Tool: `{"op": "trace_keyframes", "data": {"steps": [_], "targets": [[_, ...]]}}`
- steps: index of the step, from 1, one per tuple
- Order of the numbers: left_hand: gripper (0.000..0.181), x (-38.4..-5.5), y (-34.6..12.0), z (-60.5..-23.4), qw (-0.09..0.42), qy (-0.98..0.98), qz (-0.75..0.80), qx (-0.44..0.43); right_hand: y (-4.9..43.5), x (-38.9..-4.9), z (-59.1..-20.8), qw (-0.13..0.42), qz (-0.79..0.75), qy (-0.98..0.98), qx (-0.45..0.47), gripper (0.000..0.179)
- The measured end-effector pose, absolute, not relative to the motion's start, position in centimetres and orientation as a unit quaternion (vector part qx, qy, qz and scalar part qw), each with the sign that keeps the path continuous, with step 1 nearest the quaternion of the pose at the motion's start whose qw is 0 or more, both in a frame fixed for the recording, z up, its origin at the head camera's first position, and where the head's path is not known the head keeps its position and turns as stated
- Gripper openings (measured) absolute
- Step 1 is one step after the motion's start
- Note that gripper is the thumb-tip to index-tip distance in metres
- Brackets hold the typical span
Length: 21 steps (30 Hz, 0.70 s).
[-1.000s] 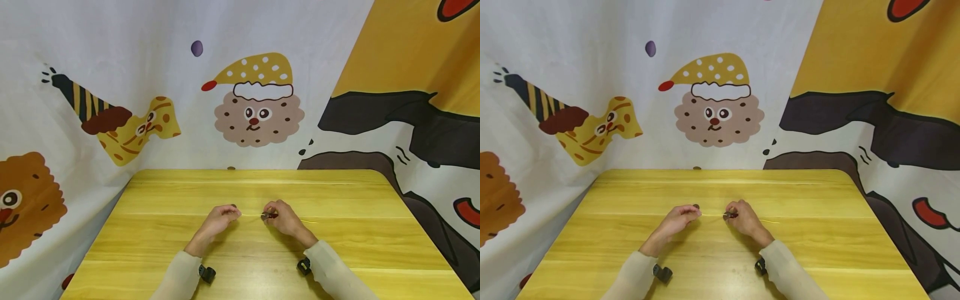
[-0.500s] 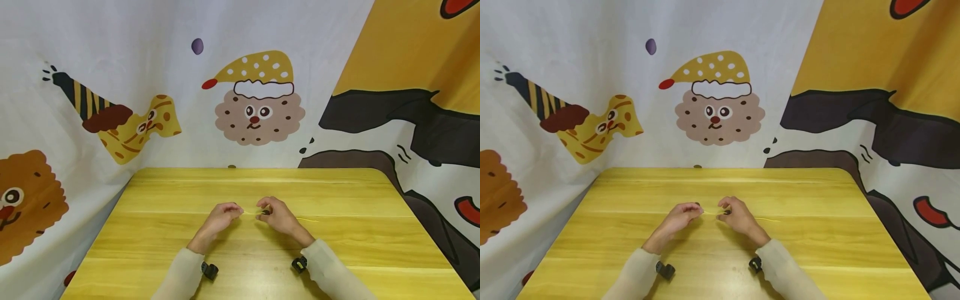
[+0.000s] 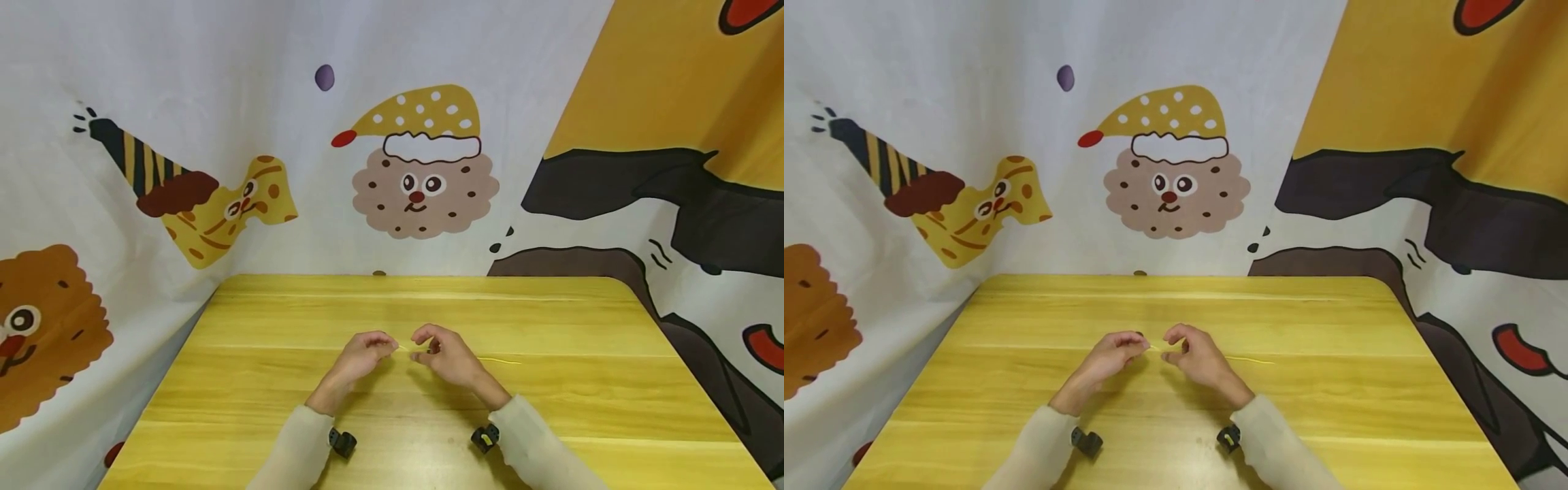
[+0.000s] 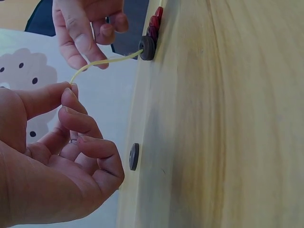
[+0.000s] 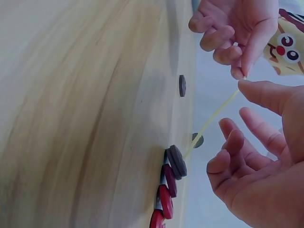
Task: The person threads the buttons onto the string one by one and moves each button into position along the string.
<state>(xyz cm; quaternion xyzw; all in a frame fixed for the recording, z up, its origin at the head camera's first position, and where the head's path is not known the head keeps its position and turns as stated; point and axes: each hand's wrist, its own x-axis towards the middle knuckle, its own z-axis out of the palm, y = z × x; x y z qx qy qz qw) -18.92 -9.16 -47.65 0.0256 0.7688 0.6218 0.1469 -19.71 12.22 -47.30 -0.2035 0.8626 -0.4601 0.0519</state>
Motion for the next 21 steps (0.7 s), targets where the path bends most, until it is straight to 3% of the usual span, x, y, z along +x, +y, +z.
{"op": "trace_keyframes", "data": {"steps": [21], "targets": [[0.026, -18.4, -9.1, -46.9, 0.15, 0.771, 0.618, 0.035, 11.4, -19.7, -48.2, 0.078, -0.48, 0.85, -0.203, 0.016]]}}
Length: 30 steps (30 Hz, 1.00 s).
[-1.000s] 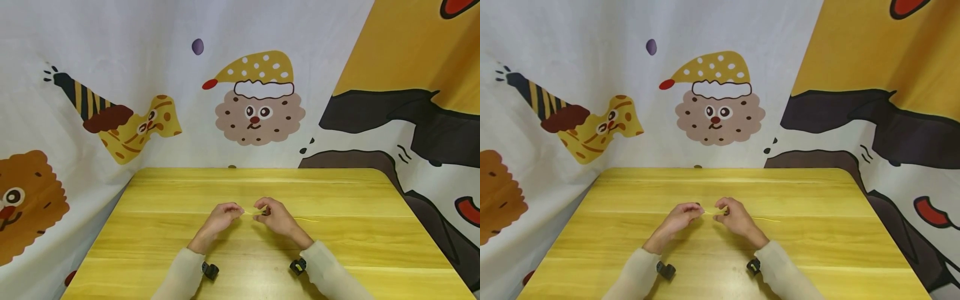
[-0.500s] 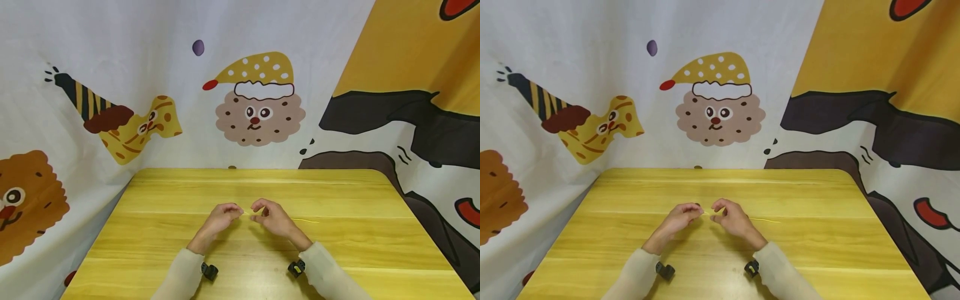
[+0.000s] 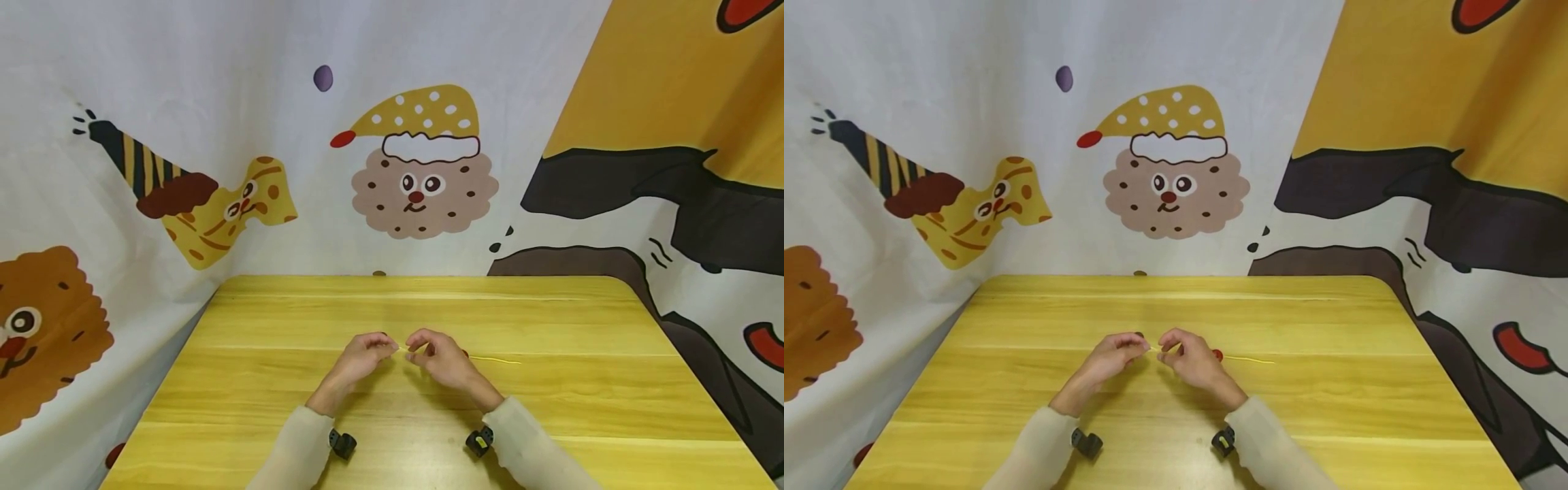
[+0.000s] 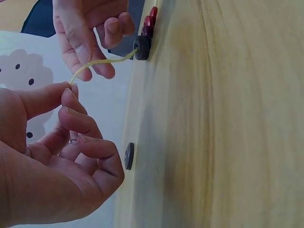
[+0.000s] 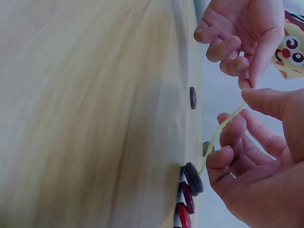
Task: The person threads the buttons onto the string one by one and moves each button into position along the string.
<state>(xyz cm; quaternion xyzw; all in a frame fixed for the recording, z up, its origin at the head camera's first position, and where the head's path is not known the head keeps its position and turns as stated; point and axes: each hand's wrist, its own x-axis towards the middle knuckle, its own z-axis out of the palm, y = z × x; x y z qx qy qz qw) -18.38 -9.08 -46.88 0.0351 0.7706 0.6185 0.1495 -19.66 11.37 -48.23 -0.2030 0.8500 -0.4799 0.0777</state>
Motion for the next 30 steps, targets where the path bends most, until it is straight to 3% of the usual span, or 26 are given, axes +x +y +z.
{"op": "trace_keyframes", "data": {"steps": [8, 30], "targets": [[0.023, -19.3, -9.3, -47.9, 0.148, 0.78, 0.607, 0.028, 11.0, -19.8, -49.0, 0.063, -0.473, 0.858, -0.189, 0.005], [0.023, -20.2, -10.3, -48.0, 0.143, 0.801, 0.582, 0.01, 10.9, -19.7, -49.2, 0.066, -0.492, 0.853, -0.16, 0.007]]}}
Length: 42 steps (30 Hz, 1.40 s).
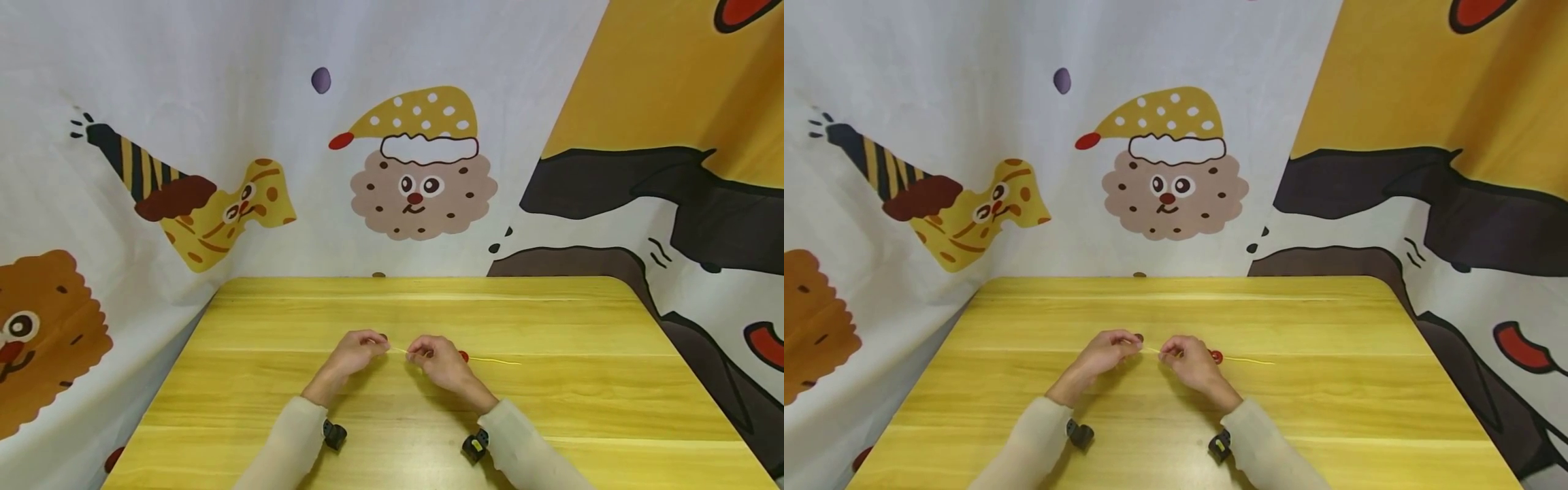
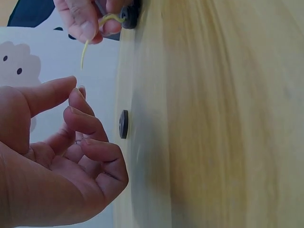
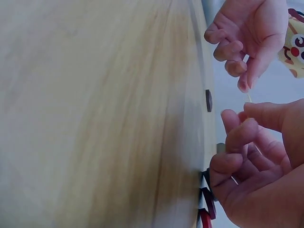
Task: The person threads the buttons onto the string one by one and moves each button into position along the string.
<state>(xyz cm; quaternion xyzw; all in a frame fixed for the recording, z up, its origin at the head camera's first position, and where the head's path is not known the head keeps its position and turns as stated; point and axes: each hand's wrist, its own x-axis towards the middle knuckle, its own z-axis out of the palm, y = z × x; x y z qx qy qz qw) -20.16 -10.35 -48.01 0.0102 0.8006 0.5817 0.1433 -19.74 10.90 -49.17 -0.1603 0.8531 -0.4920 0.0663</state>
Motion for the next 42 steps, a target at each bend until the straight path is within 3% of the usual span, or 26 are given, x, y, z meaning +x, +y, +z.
{"op": "trace_keyframes", "data": {"steps": [11, 21, 42], "targets": [[0.019, -21.2, -11.0, -48.5, 0.137, 0.821, 0.555, -0.013, 10.9, -19.6, -49.8, 0.092, -0.516, 0.836, -0.161, 0.006], [0.029, -22.4, -11.6, -48.8, 0.134, 0.835, 0.534, -0.022, 10.7, -19.6, -50.2, 0.08, -0.497, 0.847, -0.173, 0.006], [0.029, -23.5, -10.6, -49.3, 0.137, 0.903, 0.407, -0.003, 10.5, -19.7, -50.5, 0.05, -0.448, 0.874, -0.183, 0.009]]}}
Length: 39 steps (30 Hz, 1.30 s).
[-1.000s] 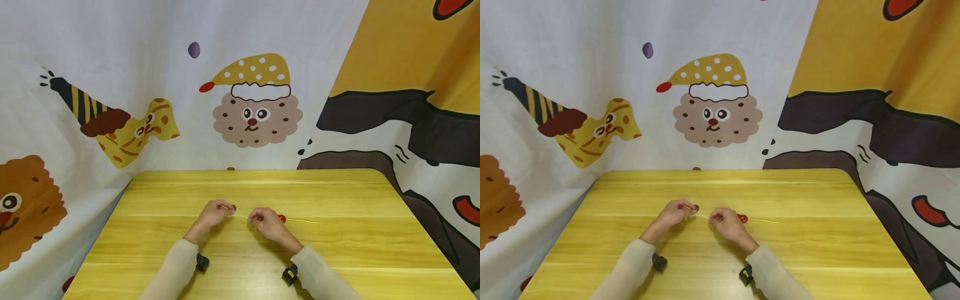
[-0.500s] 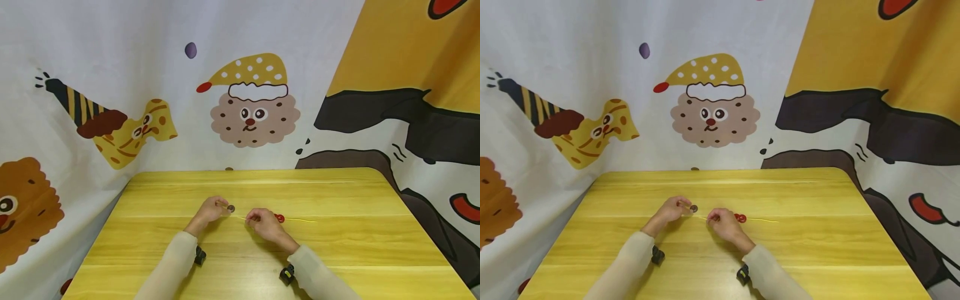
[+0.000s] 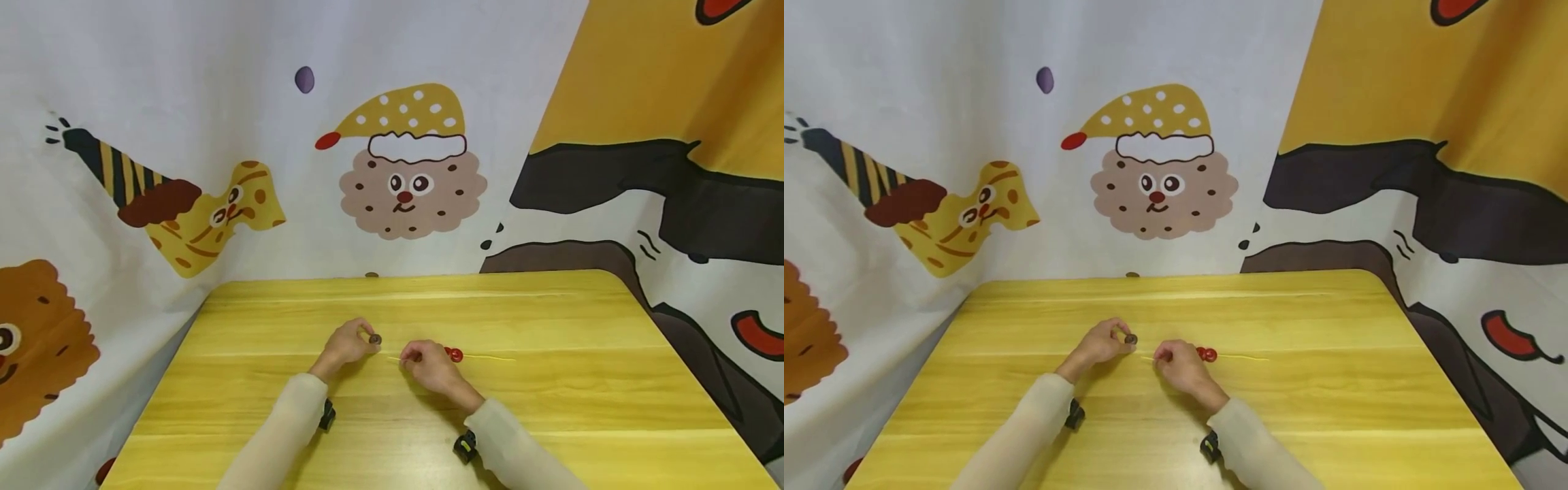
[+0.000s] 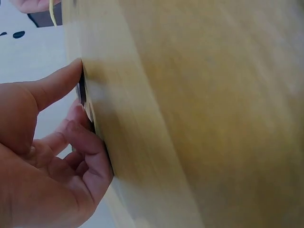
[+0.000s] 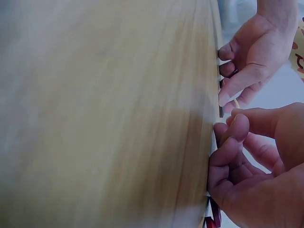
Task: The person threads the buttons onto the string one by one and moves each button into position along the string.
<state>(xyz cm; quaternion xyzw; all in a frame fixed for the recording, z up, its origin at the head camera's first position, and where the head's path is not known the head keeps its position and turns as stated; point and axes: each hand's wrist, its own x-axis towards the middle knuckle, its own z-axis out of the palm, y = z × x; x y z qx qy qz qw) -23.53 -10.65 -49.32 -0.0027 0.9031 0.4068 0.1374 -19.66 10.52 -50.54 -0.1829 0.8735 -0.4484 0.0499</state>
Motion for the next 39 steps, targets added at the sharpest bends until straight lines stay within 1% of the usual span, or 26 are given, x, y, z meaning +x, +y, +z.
{"op": "trace_keyframes", "data": {"steps": [6, 13, 21, 27, 33, 39], "targets": [[0.027, -23.27, -10.53, -49.09, 0.127, 0.914, 0.386, 0.005, 10.46, -19.62, -50.41, 0.061, -0.439, 0.879, -0.178, 0.007], [0.027, -23.05, -10.69, -48.94, 0.126, 0.903, 0.41, -0.001, 10.3, -19.73, -50.46, 0.068, -0.438, 0.879, -0.178, 0.009], [0.026, -23.02, -10.93, -49.12, 0.115, 0.885, 0.45, -0.002, 10.3, -19.63, -50.48, 0.064, -0.428, 0.883, -0.179, 0.011], [0.022, -22.97, -11.21, -49.05, 0.117, 0.875, 0.469, -0.003, 10.29, -19.58, -50.41, 0.059, -0.427, 0.884, -0.183, 0.011], [0.022, -22.91, -11.26, -49.1, 0.097, 0.875, 0.474, 0.001, 10.24, -19.48, -50.31, 0.057, -0.43, 0.882, -0.184, 0.01], [0.02, -22.89, -11.31, -49.31, 0.084, 0.865, 0.494, -0.022, 10.19, -19.42, -50.18, 0.057, -0.429, 0.881, -0.19, 0.01]]}}
